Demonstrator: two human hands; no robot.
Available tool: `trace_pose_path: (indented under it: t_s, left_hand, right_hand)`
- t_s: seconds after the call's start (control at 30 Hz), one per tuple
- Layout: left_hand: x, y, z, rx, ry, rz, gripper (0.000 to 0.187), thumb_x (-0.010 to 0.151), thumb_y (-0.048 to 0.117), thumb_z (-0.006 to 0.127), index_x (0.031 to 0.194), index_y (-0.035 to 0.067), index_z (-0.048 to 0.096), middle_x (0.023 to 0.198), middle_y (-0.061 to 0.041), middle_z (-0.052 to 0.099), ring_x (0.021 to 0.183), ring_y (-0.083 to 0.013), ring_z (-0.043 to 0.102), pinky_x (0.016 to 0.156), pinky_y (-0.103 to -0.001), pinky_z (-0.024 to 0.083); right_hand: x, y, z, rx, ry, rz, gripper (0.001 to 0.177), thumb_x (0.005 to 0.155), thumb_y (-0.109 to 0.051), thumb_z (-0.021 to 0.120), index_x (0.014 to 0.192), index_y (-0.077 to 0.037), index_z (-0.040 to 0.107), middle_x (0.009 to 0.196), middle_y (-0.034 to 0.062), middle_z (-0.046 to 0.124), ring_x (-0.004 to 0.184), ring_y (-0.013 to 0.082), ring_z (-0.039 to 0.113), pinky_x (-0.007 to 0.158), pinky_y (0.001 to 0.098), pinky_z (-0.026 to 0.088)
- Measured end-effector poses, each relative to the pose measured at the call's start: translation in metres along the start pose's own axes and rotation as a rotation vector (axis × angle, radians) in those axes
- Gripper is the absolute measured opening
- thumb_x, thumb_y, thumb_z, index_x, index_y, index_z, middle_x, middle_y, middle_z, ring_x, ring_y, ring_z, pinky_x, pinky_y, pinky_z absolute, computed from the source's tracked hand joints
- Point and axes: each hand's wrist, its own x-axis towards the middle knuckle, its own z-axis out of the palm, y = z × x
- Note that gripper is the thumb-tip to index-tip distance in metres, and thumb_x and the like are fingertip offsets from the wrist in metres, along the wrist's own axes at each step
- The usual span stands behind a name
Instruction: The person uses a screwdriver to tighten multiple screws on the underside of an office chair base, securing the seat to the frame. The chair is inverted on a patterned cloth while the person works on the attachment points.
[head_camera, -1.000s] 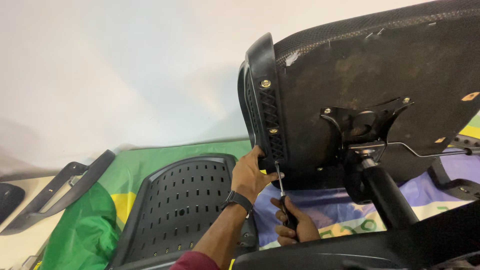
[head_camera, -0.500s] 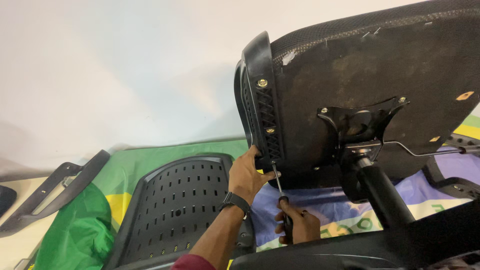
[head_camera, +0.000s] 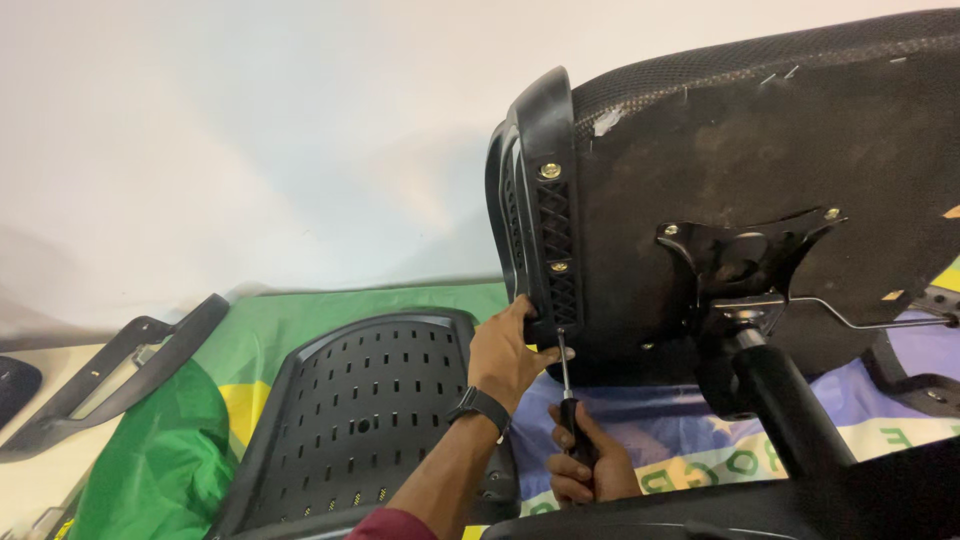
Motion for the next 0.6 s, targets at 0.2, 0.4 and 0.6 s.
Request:
trace_pose_path:
  t_s: [0.2, 0.4, 0.6]
  left_hand:
    - [0.002, -0.004, 0.004, 0.011, 0.025, 0.02, 0.057, 0.063, 0.036, 0.095, 0.103, 0.009, 0.065, 0.1, -0.008, 0.076, 0.096, -0.0297, 0.073, 0.083, -0.041, 0.058]
    - [0.001, -0.006, 0.007, -0.006, 0.047, 0.043, 0.056, 0.063, 0.034, 0.095, 0.102, 0.008, 0.064, 0.099, -0.009, 0.076, 0.095, -0.0311, 0.073, 0.081, -0.042, 0.058]
    - [0.004, -0.007, 0.009, -0.013, 0.057, 0.044, 0.053, 0.065, 0.033, 0.094, 0.102, 0.009, 0.064, 0.098, -0.01, 0.076, 0.095, -0.032, 0.072, 0.081, -0.043, 0.057]
  right_hand:
    - [-0.005, -0.008, -0.003, 0.062, 0.02, 0.033, 0.044, 0.096, -0.041, 0.061, 0.117, -0.003, 0.062, 0.072, 0.0001, 0.051, 0.045, 0.0057, 0.035, 0.032, 0.0198, 0.025]
    - [-0.017, -0.004, 0.022, -0.338, 0.321, -0.098, 0.043, 0.097, -0.039, 0.06, 0.117, -0.001, 0.065, 0.075, 0.0024, 0.053, 0.05, 0.0116, 0.044, 0.038, 0.0243, 0.031]
    - [-0.011, -0.01, 0.009, -0.262, 0.177, -0.016, 0.049, 0.1, -0.046, 0.055, 0.121, -0.003, 0.062, 0.07, -0.0013, 0.044, 0.048, 0.009, 0.036, 0.038, 0.0235, 0.029]
